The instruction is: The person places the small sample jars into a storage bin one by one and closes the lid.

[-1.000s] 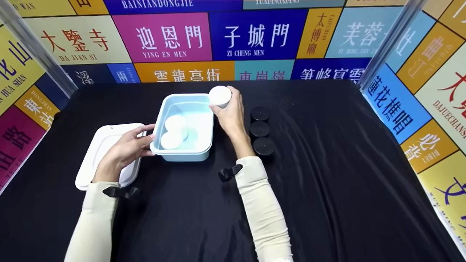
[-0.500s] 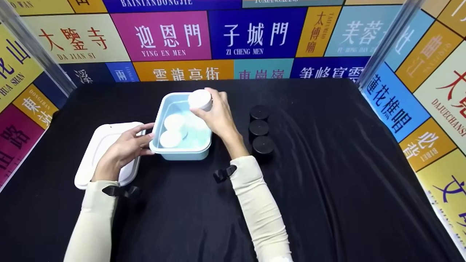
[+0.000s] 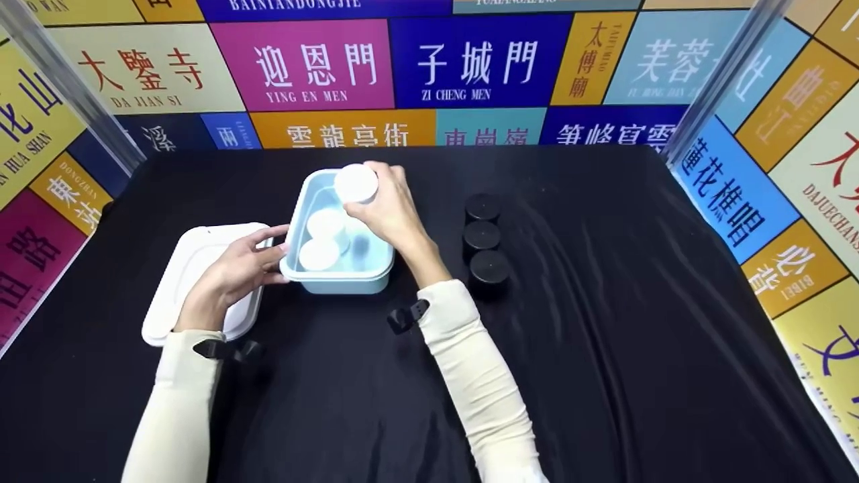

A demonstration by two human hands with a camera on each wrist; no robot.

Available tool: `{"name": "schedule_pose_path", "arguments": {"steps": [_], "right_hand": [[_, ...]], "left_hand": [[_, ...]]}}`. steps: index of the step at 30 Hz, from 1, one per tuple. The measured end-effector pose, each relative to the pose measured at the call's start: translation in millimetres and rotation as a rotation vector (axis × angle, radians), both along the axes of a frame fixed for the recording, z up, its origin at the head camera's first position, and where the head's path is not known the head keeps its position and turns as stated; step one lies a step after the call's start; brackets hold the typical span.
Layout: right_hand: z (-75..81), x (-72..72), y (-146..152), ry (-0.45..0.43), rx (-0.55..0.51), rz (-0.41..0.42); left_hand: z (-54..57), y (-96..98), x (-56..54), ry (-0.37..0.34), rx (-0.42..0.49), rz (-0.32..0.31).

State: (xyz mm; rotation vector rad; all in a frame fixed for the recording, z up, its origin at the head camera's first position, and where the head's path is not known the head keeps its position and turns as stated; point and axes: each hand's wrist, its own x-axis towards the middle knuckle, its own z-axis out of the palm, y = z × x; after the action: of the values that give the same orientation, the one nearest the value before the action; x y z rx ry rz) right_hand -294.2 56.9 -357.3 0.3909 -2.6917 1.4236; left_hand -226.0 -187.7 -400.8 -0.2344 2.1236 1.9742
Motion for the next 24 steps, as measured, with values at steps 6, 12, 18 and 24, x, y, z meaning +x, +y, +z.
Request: {"name": "schedule_pose_path", "arguments": {"steps": [6, 12, 18, 24], "right_hand": [[10.0, -10.0, -6.8, 0.024, 0.077, 0.044], [15.8, -23.0, -14.3, -0.003, 0.169, 0.111], [21.6, -36.8, -19.3, -0.042, 0.237, 0.16], [23.7, -46.2, -25.1, -0.053, 0.303, 0.195]], "left_hand": [[0.6, 0.4, -0.5, 0.004, 0.023, -0.002], [-1.2, 0.5, -0.3, 0.007, 0.023, -0.006], [-2.3, 0.2, -0.2, 0.011, 0.014, -0.011], [-1.4, 0.8, 0.1, 0.008, 0.007, 0.0]]}}
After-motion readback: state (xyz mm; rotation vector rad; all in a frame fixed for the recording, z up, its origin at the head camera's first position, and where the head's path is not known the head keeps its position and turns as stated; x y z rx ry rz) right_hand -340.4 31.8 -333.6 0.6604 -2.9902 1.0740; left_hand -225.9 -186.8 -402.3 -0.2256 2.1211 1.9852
